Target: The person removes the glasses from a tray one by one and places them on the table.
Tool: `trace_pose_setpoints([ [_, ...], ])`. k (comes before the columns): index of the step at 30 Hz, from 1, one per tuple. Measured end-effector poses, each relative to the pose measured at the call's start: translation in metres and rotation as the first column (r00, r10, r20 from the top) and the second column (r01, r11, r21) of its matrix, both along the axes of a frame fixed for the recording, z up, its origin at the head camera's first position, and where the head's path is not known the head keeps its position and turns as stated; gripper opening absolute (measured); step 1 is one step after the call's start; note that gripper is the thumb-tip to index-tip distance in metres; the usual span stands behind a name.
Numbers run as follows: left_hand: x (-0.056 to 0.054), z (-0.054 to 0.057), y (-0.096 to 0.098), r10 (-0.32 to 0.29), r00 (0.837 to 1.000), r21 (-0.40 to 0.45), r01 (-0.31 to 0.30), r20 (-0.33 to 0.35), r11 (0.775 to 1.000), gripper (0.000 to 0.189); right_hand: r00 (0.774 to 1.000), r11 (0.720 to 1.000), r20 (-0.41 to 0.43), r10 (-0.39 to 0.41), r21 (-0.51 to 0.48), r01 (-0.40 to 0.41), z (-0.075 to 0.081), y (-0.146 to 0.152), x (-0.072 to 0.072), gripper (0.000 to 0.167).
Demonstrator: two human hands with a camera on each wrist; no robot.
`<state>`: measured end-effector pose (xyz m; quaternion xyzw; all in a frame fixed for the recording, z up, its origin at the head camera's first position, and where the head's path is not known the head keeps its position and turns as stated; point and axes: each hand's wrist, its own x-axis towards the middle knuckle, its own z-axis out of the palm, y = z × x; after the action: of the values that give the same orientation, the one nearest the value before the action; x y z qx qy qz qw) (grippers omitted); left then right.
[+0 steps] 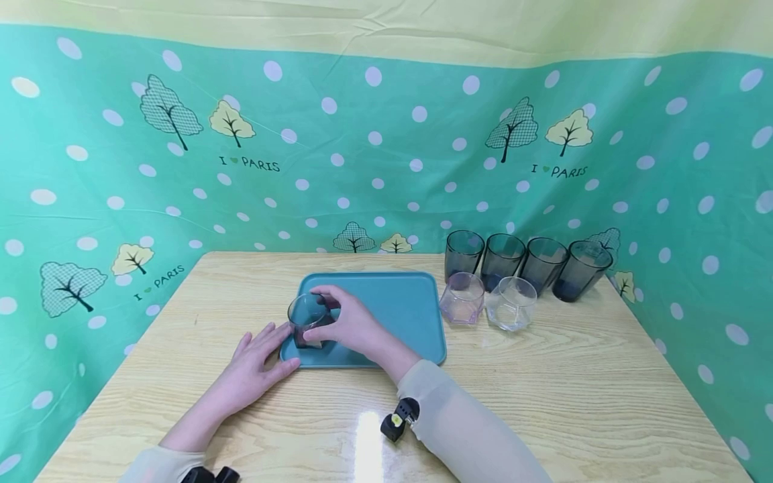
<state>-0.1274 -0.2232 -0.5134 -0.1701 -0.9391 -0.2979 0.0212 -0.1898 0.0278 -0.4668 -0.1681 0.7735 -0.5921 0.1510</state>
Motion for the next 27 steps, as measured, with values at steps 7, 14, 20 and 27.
trace_pose_setpoints([
  [7, -0.001, 0.000, 0.000, -0.004, 1.000, -0.002, 0.004, -0.006, 1.000, 0.074, 1.000, 1.000, 0.009, -0.008, 0.012, 0.008, 0.002, 0.001, 0.002, 0.080],
  [14, -0.001, 0.001, 0.001, -0.005, 1.000, 0.003, 0.005, -0.004, 1.000, 0.072, 1.000, 1.000, 0.002, -0.015, 0.000, 0.015, 0.000, 0.004, 0.003, 0.077],
  [20, -0.001, 0.000, 0.002, -0.002, 1.000, 0.009, 0.002, 0.004, 1.000, 0.071, 1.000, 1.000, -0.017, -0.014, -0.010, 0.014, 0.003, 0.009, 0.005, 0.078],
  [27, 0.000, 0.001, 0.002, 0.008, 1.000, 0.006, -0.008, 0.013, 1.000, 0.074, 0.999, 1.000, -0.031, -0.011, -0.017, 0.010, 0.010, 0.017, 0.009, 0.077],
])
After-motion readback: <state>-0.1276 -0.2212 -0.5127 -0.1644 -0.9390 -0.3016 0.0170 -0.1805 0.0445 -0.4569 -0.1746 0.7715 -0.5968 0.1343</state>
